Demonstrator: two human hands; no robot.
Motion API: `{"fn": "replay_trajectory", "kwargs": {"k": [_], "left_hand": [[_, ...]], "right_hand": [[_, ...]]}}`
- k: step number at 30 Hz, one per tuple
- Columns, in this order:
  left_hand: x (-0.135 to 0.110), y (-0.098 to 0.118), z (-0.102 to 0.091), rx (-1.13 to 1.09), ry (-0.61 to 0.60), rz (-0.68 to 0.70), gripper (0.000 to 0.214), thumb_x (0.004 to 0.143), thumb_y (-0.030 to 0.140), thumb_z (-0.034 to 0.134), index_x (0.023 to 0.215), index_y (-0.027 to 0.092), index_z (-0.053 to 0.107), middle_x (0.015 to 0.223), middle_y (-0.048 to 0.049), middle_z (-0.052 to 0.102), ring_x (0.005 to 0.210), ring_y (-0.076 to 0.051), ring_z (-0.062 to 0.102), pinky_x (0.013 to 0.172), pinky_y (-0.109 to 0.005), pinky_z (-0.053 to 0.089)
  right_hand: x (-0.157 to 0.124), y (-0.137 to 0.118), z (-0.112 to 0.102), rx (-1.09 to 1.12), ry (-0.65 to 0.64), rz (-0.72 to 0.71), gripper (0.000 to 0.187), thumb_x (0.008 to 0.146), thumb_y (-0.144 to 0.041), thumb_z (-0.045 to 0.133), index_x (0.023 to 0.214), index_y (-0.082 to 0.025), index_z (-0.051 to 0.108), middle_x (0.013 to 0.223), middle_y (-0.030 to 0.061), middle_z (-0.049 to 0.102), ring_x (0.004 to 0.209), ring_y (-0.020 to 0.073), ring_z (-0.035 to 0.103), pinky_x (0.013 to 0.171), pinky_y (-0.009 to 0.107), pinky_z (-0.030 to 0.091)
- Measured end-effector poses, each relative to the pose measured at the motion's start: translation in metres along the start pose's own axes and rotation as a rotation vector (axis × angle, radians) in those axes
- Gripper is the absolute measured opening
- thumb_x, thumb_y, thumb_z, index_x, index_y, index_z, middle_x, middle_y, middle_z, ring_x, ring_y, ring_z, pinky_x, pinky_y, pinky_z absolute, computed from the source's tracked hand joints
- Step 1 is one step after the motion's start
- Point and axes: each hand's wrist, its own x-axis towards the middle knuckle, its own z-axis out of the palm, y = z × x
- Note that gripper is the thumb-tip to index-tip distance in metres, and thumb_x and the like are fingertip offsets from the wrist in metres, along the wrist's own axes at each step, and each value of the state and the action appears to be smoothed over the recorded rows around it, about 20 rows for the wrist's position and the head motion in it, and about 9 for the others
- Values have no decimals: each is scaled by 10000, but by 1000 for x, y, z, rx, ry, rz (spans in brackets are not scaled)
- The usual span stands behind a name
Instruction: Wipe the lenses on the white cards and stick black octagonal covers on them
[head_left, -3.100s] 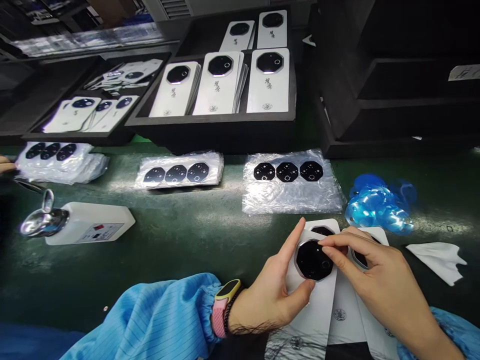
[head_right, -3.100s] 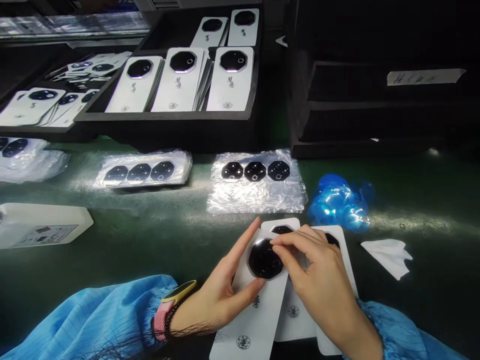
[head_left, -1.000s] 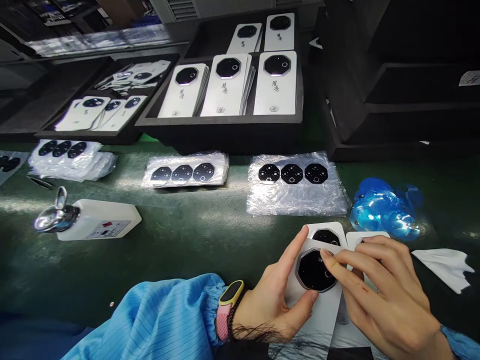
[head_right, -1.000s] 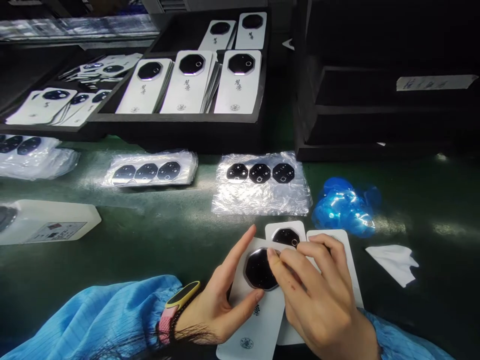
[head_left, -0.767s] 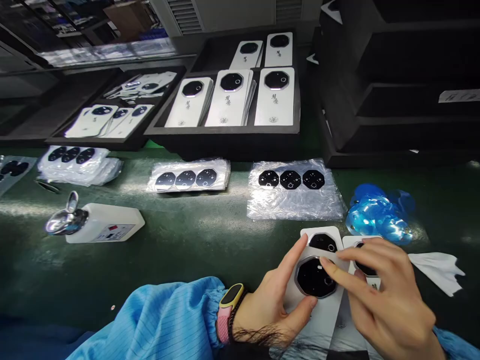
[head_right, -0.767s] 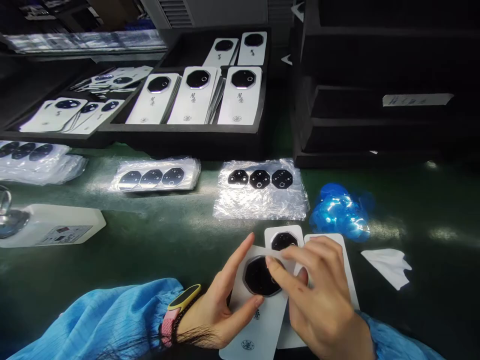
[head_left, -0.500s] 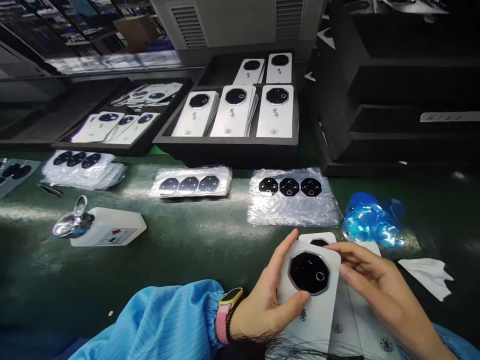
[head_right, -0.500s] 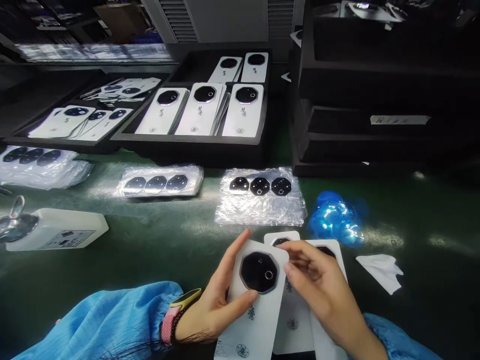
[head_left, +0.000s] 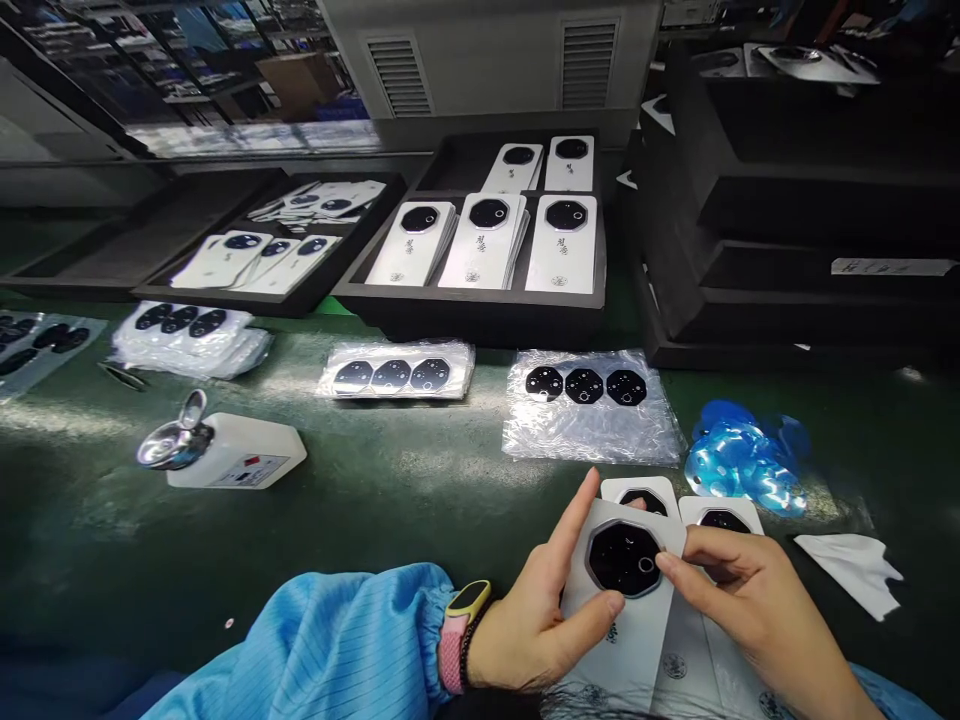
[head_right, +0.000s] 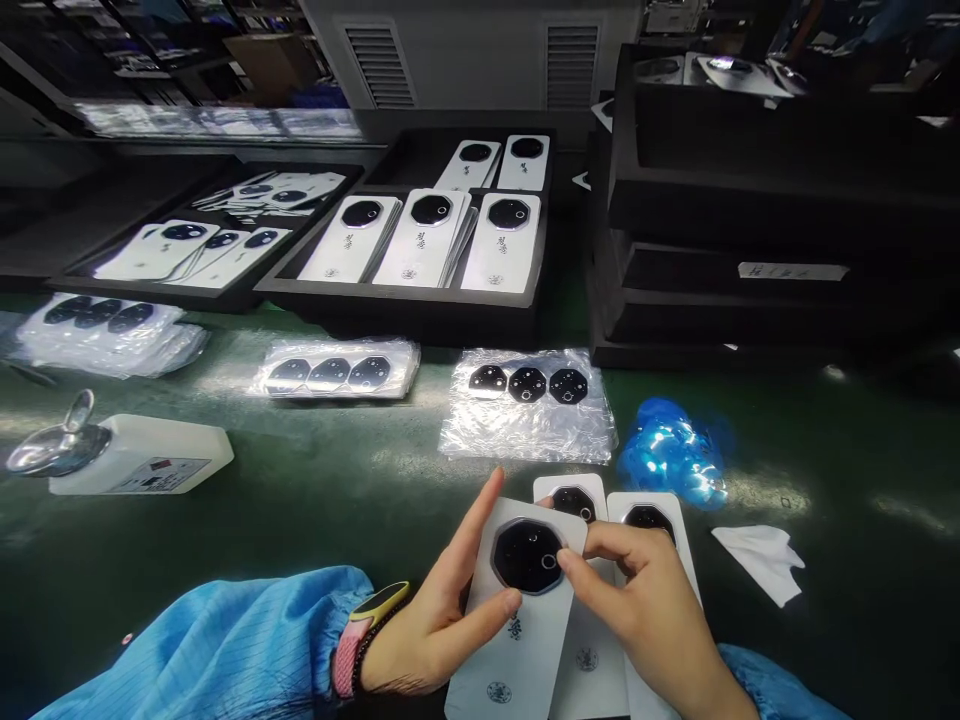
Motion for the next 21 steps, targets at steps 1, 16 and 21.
{"fn": "replay_trajectory", "kwargs": {"k": [1,16,21], "left_hand": [[-1,-1,0,-15,-6,19,695,975,246,494,1478,399,38,1448,-16,453,1136,-193,586,1004,-309,433],[3,5,-1,74,146,-95,433,978,508,392,1238,206,564,1117,-55,694,857,-158,652,748,-220,505],[2,7,-2,219,115,-28,380,1000,428,374,1207,174,566,1103,-76,701,829,-160,676,738,-226,527]], "right_hand": [[0,-1,0,5,-5,11,322,755,-425,662,523,-204,628,508,-13,600,489,146,551,475,228,448],[-1,6,4,-60,-13,-174,231,844,-375,550,780,-249,732,652,-7,699,564,172,643,522,223,511],[0,4,5,-112,20,-272,242,881,-349,524,831,-297,755,673,-17,723,567,166,669,527,212,541]]}}
